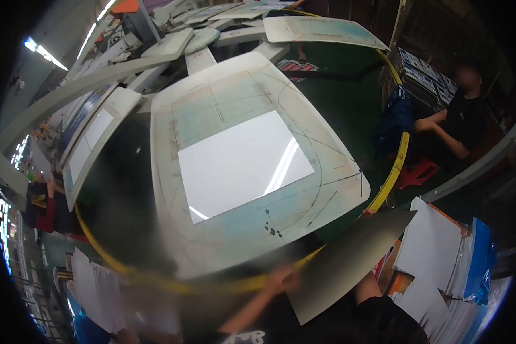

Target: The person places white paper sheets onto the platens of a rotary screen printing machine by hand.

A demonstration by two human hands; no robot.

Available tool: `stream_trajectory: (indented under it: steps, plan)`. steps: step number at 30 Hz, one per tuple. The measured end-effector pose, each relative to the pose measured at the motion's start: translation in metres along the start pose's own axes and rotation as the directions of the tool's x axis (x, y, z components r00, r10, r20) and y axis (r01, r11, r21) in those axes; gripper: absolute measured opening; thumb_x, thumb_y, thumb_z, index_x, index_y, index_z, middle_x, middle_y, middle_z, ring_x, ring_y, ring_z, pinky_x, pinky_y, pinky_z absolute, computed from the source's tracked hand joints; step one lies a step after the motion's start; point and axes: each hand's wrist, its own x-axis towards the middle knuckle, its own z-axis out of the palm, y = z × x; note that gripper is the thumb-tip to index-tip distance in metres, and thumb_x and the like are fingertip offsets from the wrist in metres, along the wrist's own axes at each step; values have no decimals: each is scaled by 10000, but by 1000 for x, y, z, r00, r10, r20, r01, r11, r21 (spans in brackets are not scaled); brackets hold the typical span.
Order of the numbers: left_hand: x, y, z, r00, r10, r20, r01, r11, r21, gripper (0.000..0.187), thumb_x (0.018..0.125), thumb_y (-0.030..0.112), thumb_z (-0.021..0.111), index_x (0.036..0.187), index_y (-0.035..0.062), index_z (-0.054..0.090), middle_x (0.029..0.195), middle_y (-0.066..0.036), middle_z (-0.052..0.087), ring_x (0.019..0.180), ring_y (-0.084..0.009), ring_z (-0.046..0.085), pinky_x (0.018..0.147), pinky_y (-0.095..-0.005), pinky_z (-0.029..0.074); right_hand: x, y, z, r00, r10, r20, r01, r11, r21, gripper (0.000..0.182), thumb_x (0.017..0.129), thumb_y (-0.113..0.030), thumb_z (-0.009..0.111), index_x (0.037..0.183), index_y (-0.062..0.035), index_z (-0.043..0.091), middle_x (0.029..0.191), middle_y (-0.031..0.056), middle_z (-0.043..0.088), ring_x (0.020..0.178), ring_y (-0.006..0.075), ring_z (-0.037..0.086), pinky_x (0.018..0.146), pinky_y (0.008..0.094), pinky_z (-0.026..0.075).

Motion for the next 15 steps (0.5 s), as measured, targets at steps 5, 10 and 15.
stream_trajectory:
  steps: [5,10,15]
  plan:
    - [-2,7,-3,1000,12,-29,-13,999,-43,373,732,292,695,1076,165,630,1069,-99,613,1010,-298,568,873,-387,457,1,3,-10,1000,-1,-20,1,1000,22,326,932,-419,429,865,-105,481,865,78,485,790,169,494,696,340,409]
    - [5,1,-19,999,-32,6,27,713,-700,219,760,200,669,971,145,683,1034,-85,622,961,-263,586,843,-366,457,-4,7,-37,998,-15,-69,25,991,135,337,934,-419,431,840,-101,488,834,73,499,761,159,508,680,324,424]
    - [-1,90,-107,979,137,152,-78,938,-338,200,785,185,648,955,85,683,983,-100,632,903,-254,591,769,-366,450,-2,20,-77,981,-18,-191,106,880,463,350,935,-419,432,814,-97,496,803,69,512,733,149,521,664,308,439]
